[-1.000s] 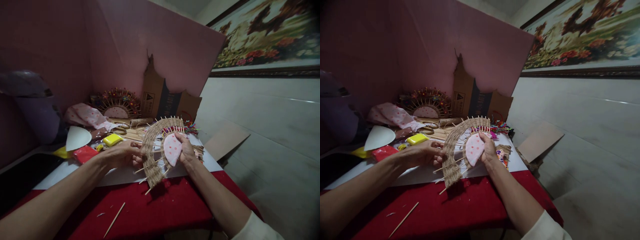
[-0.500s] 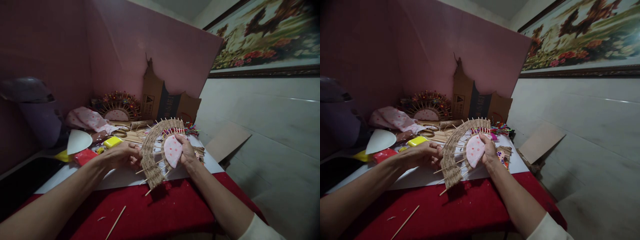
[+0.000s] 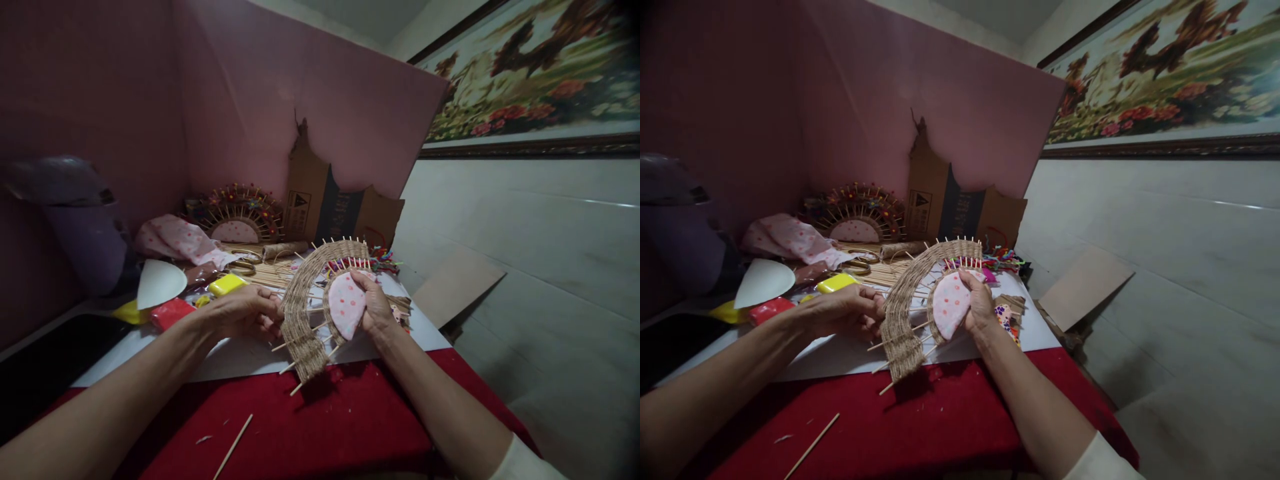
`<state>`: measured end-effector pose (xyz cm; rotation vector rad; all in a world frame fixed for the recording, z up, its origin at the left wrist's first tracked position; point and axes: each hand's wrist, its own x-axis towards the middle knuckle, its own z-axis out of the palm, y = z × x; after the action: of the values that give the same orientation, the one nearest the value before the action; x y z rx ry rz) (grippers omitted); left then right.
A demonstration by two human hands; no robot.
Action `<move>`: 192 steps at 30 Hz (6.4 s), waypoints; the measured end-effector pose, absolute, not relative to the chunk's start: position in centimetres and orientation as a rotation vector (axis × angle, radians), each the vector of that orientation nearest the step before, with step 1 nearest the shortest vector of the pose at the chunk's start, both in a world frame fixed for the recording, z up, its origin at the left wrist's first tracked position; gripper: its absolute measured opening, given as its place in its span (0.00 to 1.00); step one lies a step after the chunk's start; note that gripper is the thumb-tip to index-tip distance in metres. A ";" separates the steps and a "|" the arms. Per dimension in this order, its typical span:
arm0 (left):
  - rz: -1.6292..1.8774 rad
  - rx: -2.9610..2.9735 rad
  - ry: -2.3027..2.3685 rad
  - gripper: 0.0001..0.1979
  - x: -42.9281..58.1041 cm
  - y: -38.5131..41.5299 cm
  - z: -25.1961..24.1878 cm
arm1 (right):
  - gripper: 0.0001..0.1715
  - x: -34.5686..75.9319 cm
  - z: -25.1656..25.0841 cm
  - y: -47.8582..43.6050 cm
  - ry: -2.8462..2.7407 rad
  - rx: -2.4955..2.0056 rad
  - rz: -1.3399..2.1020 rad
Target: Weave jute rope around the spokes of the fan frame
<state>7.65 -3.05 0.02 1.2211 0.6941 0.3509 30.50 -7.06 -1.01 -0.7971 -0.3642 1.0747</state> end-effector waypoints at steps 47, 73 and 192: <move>0.731 1.134 0.719 0.05 7.7 -2.6 -0.3 | 0.07 28.8 -0.9 -8.2 -0.511 -0.803 1.193; 0.753 1.234 0.741 0.03 7.9 -2.6 -0.6 | 0.07 28.8 -0.9 -8.2 -0.473 -0.897 1.237; 0.508 1.098 0.550 0.07 7.5 -2.1 -0.2 | 0.02 29.7 -1.1 -8.0 -0.579 -0.983 1.483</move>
<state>7.55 -2.15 -0.25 1.0978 0.5501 0.5079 29.72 -8.01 -1.11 -0.9830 -0.5787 1.4825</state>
